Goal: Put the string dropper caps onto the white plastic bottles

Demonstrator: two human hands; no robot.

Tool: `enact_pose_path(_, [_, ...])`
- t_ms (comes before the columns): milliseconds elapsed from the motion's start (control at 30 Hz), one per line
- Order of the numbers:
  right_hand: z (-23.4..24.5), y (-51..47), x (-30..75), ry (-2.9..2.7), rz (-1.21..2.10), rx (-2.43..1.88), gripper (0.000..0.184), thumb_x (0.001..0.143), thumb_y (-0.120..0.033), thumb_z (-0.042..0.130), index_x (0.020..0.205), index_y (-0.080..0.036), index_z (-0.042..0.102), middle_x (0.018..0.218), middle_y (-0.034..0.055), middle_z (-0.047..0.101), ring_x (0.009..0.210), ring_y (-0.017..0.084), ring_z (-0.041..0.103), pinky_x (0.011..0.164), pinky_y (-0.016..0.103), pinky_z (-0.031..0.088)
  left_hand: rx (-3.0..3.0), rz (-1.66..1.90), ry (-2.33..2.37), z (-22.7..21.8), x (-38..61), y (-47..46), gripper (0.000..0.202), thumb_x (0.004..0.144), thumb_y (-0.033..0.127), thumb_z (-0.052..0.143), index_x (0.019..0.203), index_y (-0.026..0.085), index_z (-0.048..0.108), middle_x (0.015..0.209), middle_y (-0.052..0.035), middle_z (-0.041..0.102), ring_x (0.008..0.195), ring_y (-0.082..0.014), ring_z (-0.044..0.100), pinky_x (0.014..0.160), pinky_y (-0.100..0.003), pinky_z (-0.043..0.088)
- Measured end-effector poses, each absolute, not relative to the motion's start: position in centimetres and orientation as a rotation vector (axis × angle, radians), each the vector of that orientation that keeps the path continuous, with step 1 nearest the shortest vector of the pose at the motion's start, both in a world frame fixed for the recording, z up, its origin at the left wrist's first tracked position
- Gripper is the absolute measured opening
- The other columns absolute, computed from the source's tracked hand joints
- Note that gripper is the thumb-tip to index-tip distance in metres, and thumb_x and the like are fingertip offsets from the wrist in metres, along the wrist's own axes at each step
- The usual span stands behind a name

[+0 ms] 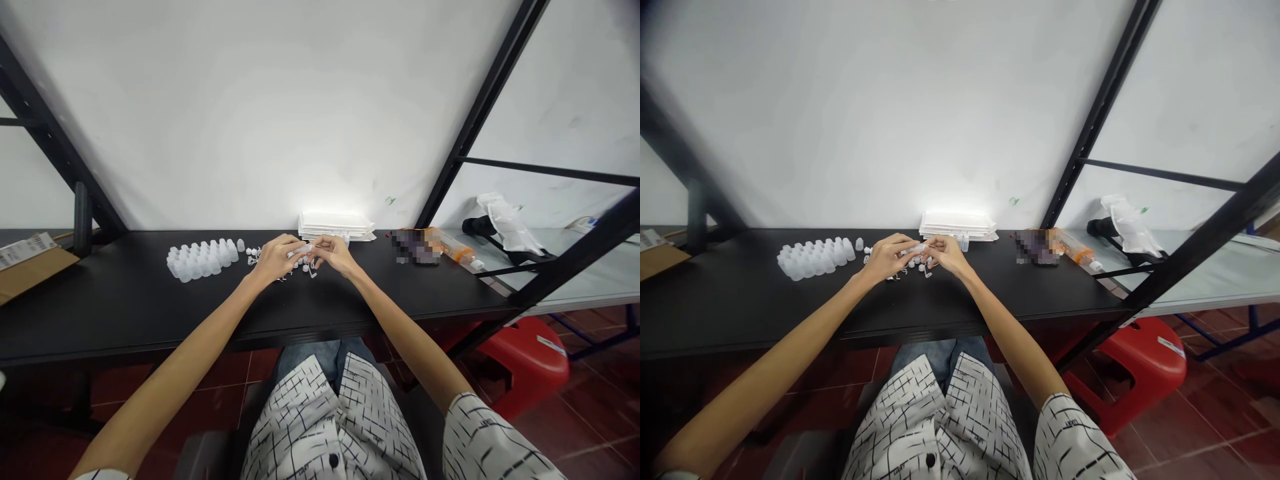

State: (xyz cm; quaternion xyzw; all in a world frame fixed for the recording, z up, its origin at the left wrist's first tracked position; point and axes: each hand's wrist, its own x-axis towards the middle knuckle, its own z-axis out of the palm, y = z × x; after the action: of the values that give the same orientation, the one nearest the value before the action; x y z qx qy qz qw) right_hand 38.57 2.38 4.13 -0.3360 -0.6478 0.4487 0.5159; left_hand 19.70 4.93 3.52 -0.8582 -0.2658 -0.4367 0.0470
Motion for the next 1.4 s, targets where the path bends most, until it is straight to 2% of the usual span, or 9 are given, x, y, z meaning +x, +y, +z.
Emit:
enact_pose_path(233, [4.1, 2.5, 38.6, -1.525, 1.086, -0.794, 0.04, 0.062, -0.044, 0.081, 0.079, -0.014, 0.061, 0.068, 0.0034, 0.066, 0.063, 0.019, 0.068, 0.049, 0.028, 0.058, -2.526, -1.214, -0.776, 3.5, 19.8, 4.6, 0.026, 0.095, 0.03, 0.047, 0.099, 0.019, 0.071, 0.094, -0.0093, 0.071, 0.089, -0.0196, 0.062, 0.071, -0.028, 0.046])
enact_pose_path(467, [4.0, 2.8, 38.8, -1.533, 1.057, -0.804, 0.041, 0.063, -0.046, 0.08, 0.082, -0.014, 0.062, 0.072, 0.0039, 0.066, 0.067, 0.019, 0.068, 0.05, 0.028, 0.057, -2.485, -1.18, -0.921, 3.4, 20.0, 4.5, 0.03, 0.092, 0.038, 0.051, 0.104, 0.018, 0.069, 0.1, -0.0098, 0.069, 0.092, -0.0206, 0.062, 0.067, -0.026, 0.046])
enact_pose_path(600, [3.8, 3.0, 38.9, -1.545, 1.05, -0.811, 0.042, 0.063, -0.044, 0.08, 0.086, -0.014, 0.064, 0.073, 0.004, 0.066, 0.067, 0.019, 0.068, 0.049, 0.027, 0.057, -2.558, -1.161, -0.968, 3.2, 19.9, 4.8, 0.032, 0.093, 0.04, 0.05, 0.111, 0.019, 0.067, 0.098, -0.0074, 0.069, 0.092, -0.0196, 0.063, 0.07, -0.026, 0.047])
enact_pose_path(767, [3.6, 3.0, 38.9, -1.591, 1.074, -0.805, 0.041, 0.066, -0.044, 0.078, 0.089, -0.012, 0.066, 0.072, 0.0062, 0.068, 0.068, 0.021, 0.07, 0.05, 0.028, 0.057, -2.625, -1.216, -0.886, 2.8, 19.7, 5.3, 0.03, 0.094, 0.038, 0.05, 0.107, 0.019, 0.07, 0.095, -0.0064, 0.069, 0.083, -0.0167, 0.063, 0.068, -0.025, 0.047])
enact_pose_path(1000, [3.7, 2.6, 38.8, -1.58, 1.125, -0.758, 0.037, 0.066, -0.043, 0.08, 0.084, -0.013, 0.065, 0.072, 0.005, 0.067, 0.067, 0.02, 0.069, 0.053, 0.031, 0.059, -2.552, -1.3, -0.679, 2.6, 19.7, 5.5, 0.024, 0.094, 0.031, 0.053, 0.102, 0.018, 0.071, 0.091, -0.0069, 0.07, 0.083, -0.0167, 0.062, 0.072, -0.027, 0.049])
enact_pose_path(1400, [4.2, 2.2, 39.2, -1.557, 1.186, -0.744, 0.034, 0.065, -0.039, 0.081, 0.082, -0.013, 0.065, 0.069, 0.0044, 0.068, 0.068, 0.021, 0.069, 0.058, 0.033, 0.059, -2.415, -1.181, -0.566, 2.6, 20.0, 5.2, 0.022, 0.096, 0.024, 0.048, 0.101, 0.016, 0.067, 0.09, -0.0077, 0.069, 0.082, -0.0164, 0.061, 0.069, -0.027, 0.05])
